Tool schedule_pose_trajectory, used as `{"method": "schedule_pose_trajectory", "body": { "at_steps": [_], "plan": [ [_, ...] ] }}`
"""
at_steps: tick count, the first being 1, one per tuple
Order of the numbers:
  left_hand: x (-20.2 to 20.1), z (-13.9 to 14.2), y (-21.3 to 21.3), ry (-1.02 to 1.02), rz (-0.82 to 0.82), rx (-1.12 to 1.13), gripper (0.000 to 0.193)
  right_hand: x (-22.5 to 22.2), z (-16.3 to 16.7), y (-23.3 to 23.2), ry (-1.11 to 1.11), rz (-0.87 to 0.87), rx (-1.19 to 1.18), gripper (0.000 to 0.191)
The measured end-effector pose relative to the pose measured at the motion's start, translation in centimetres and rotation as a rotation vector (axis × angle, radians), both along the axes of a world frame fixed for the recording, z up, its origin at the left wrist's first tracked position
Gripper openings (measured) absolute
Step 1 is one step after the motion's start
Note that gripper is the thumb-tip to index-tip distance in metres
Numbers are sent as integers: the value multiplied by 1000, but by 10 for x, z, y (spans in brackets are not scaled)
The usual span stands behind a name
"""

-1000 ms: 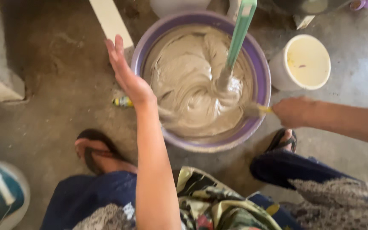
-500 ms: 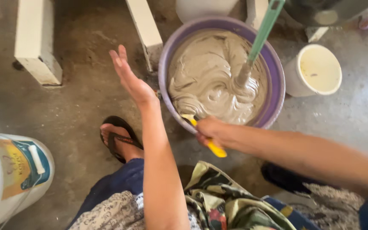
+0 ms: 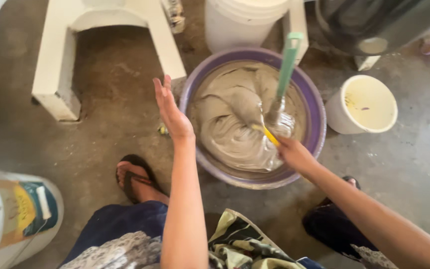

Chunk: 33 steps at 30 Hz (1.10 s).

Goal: The person stirs a thick gray paste in a purple basin using a green spatula, then scrapes the sides with a yellow brush. They move to a digital scale, place a clear plastic cup on it, and pour a yellow granular substance from a bag into the cup while monitoring the weight.

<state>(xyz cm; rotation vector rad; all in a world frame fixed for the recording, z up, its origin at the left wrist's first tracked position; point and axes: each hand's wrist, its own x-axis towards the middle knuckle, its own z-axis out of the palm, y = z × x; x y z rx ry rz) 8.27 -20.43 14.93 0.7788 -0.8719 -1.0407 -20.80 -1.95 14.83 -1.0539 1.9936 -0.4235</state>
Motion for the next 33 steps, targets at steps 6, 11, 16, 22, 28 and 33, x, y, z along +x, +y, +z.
{"method": "schedule_pose_trajectory", "body": {
  "at_steps": [6, 11, 16, 22, 28, 33],
  "plan": [
    [-31, 16, 33, -353, -22, -8, 58, -45, -8, 89, 649, 326, -269, 60],
    [-40, 39, 54, -470, -77, -3, 58, -94, 20, 131, 773, 202, -95, 32],
    [-75, 50, 60, -315, -215, -12, 60, -81, 28, 158, 799, 261, -218, 33],
    [-79, 60, 64, -377, -238, -17, 63, -72, 23, 163, 710, 462, 61, 45],
    [-63, 64, 60, -307, -231, -94, 69, -113, 98, 168, 792, 606, 278, 49],
    [-62, 60, 62, -307, -208, -69, 66, -119, 141, 143, 769, 550, 226, 53]
  ]
}}
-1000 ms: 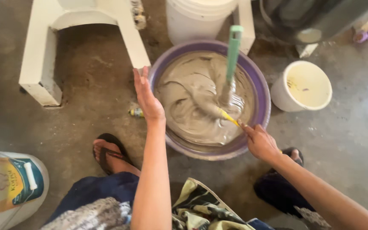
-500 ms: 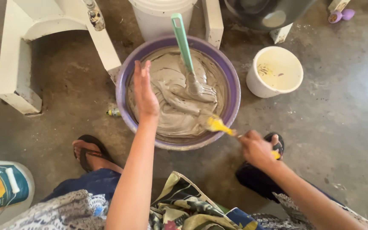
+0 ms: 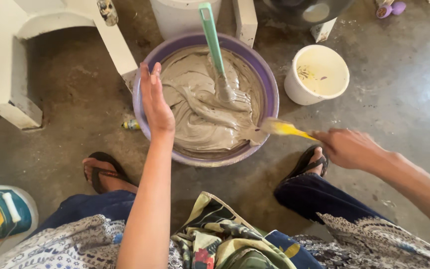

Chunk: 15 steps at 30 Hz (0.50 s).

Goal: The person stirs a thick gray paste in a purple basin using a green spatula, then scrapes the sides with a yellow brush. They move to a digital scale, place a clear plastic cup on it, and pour a yellow granular substance from a bag into the cup while monitoring the weight.

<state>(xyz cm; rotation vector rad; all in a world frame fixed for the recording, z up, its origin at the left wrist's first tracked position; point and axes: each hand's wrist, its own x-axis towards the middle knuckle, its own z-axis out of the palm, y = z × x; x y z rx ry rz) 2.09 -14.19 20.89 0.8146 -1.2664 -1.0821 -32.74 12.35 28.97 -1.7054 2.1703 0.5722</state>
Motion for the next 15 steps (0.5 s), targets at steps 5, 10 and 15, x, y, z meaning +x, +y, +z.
{"method": "schedule_pose_trajectory", "body": {
  "at_steps": [5, 10, 15],
  "plan": [
    [12, 7, 5, 74, -37, 27, 65, 40, -68, -15, -696, -556, 90, 47],
    [21, 17, 7, -130, 97, -5, 62, 11, -70, -15, -564, -474, 272, 40],
    [16, 14, 10, -180, 123, -15, 60, -19, -14, -52, -407, -387, 403, 36]
  ]
}}
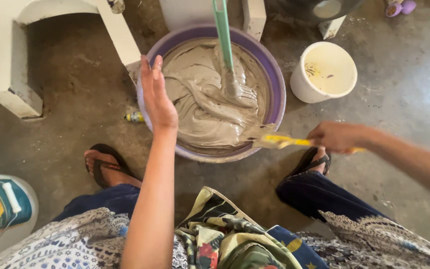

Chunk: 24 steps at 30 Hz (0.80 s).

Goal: The person stirs a thick gray paste in a purple basin using a green spatula, then scrapes the sides with a yellow brush. They move to a digital scale, place a clear plastic cup on it, and pour a yellow granular substance from a bag into the cup while monitoring the weight.

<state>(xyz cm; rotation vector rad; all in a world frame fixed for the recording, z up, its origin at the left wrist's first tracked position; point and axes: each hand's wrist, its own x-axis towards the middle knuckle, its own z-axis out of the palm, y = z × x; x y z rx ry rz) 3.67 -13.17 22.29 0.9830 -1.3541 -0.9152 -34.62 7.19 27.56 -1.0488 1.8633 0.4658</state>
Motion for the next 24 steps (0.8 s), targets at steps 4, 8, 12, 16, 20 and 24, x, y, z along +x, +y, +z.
{"method": "schedule_pose_trajectory", "body": {
  "at_steps": [4, 8, 12, 16, 20, 24],
  "plan": [
    [3, -2, 0, -19, 18, 19, 60, 16, 2, -3, 182, 471, -290, 28],
    [8, -1, -2, -20, 13, 20, 61, 70, -47, 43, 352, 559, -350, 36],
    [10, -3, -2, 66, -29, 3, 58, 88, -58, 76, 187, 535, -536, 59],
    [2, -13, -1, 97, -47, -6, 57, 62, -21, 73, 235, 585, -284, 54],
    [-6, -20, -2, 80, -61, -32, 60, 29, -1, 48, -28, 361, -383, 39],
    [-3, -18, -4, 111, -61, 12, 60, 25, -41, 33, -56, -177, -371, 36]
  ]
}}
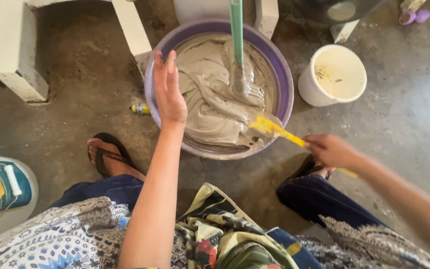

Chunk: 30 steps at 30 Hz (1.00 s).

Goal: The person stirs a thick gray paste in a purple basin using a green spatula, then scrapes the sides with a yellow brush. They move to a digital scale, place a clear plastic cup on it, and pour a yellow granular substance from a bag into the cup while monitoring the weight.

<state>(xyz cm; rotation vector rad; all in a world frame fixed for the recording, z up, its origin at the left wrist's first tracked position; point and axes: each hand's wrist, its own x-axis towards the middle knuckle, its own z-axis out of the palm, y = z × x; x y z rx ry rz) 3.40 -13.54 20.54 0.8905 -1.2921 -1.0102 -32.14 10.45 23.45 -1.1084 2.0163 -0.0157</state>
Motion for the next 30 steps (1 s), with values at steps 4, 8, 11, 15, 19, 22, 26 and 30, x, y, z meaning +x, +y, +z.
{"method": "schedule_pose_trajectory", "body": {
  "at_steps": [4, 8, 11, 15, 19, 22, 26, 30],
  "plan": [
    [8, 6, 2, -149, 82, 1, 59, -5, -43, 9, -97, -150, 45, 40],
    [5, 3, 3, -45, 37, 45, 59, -32, -24, 20, -79, -58, 131, 39],
    [-2, -5, 3, 0, -8, 1, 58, -47, 17, 13, 112, 108, 170, 39],
    [-8, -12, 6, -63, -20, 20, 58, -43, 59, 8, 502, 358, 91, 40],
    [-7, -10, 8, -70, -30, -24, 59, -25, 23, 6, 635, 322, -92, 45],
    [-4, -6, 7, -120, -10, -22, 58, -27, -29, 2, 562, 286, -225, 49],
    [-2, -4, 8, -41, -29, -12, 59, -58, -33, 9, 602, 357, -143, 57],
    [-7, -5, 12, -120, -17, -46, 60, -72, 23, 7, 719, 355, -43, 53]
  ]
}}
